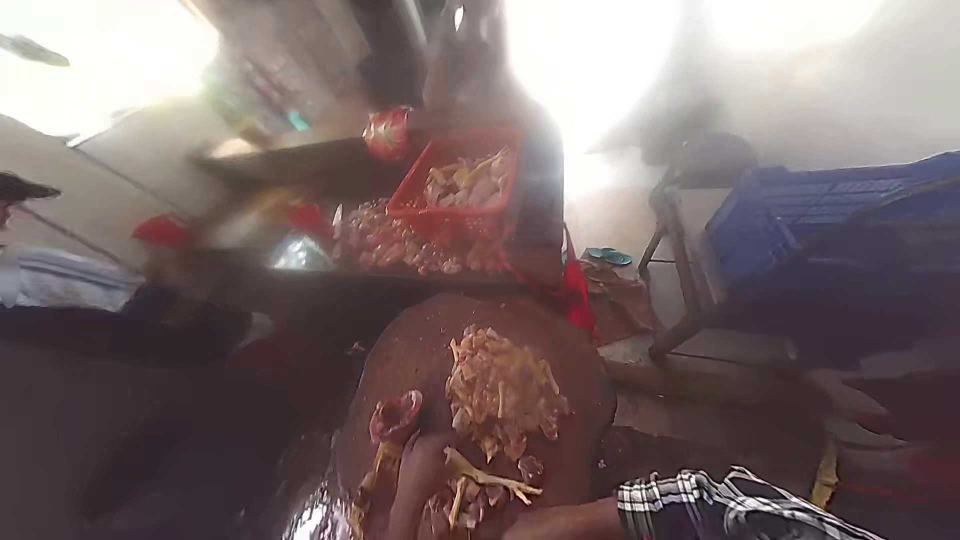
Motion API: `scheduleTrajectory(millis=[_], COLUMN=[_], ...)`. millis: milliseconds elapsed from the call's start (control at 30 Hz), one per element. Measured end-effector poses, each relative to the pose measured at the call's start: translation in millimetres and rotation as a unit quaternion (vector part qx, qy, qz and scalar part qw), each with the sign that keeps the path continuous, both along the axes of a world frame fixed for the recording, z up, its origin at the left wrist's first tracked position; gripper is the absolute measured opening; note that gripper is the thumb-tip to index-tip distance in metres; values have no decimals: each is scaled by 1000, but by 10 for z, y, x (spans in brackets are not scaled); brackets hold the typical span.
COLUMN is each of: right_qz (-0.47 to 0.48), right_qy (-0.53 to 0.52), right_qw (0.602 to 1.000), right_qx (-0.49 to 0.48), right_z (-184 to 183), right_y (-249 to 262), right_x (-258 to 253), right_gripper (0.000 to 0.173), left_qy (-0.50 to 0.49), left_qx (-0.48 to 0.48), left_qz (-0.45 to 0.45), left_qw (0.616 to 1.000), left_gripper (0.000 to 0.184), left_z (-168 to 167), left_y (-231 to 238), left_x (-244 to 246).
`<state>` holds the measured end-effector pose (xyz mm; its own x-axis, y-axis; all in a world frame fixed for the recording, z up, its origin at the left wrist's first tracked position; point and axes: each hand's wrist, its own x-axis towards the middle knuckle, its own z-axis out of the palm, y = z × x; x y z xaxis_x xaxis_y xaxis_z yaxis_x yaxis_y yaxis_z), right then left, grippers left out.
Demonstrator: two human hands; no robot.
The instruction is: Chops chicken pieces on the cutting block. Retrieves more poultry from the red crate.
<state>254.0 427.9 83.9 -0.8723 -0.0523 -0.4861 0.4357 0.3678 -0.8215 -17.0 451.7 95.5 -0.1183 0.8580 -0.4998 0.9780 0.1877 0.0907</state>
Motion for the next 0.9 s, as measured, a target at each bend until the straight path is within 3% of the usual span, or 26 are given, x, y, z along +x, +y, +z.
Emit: scheduleTrajectory(millis=[67, 133, 200, 267, 333, 400, 467, 533, 567, 667, 700, 767, 833, 900], right_qz=[-30, -88, -157, -232, -289, -313, -312, -298, -300, -289, -284, -269, -193, -123], right_qy=[-18, -19, -38, -50, -38, -52, -41, 61, 141, 351, 397, 421, 287, -4], right_qw=[999, 996, 987, 971, 956, 947, 946, 950, 943, 889, 872, 866, 930, 980], right_qx=[-37, -28, -2, 19, 41, 57, 77, 65, 36, -45, -38, 20, 126, 154], right_z=[38, 68, 96, 100, 34, 125, 488, 953, 1179, 1752, 1766, 1365, 665, 159], right_y=[0, 27, 78, 211, 229, 223, 258, 253, 212, -58, -160, -318, -333, -264], right_x=[-27, 24, 112, 206, 238, 183, 8, -158, -253, -531, -601, -647, -454, -344], right_gripper=[51, 52, 52, 53, 54, 58, 61, 63, 67, 74, 76, 80, 69, 62], left_qy=[-50, -144, -263, -344, -401, -449, -488, -508, -503, -460, -447, -423, -398, -359], left_qx=[40, 143, 267, 321, 318, 315, 312, 292, 276, 232, 223, 219, 210, 200], left_qz=[33, 134, 278, 405, 484, 540, 589, 626, 638, 638, 631, 612, 600, 600], left_qw=[997, 970, 884, 784, 709, 638, 564, 515, 514, 572, 593, 631, 661, 687], left_gripper=[39, 42, 46, 60, 74, 56, 41, 39, 41, 44, 45, 47, 49, 49], left_z=[367, 756, 999, 1092, 916, 508, 58, -358, -459, -523, -535, -543, -574, -575], left_y=[-171, -491, -942, -1298, -1714, -2046, -2185, -2251, -2267, -2280, -2277, -2275, -2287, -2292], left_x=[-103, -176, -187, -152, -155, -31, 159, 310, 349, 348, 327, 231, 127, 68])
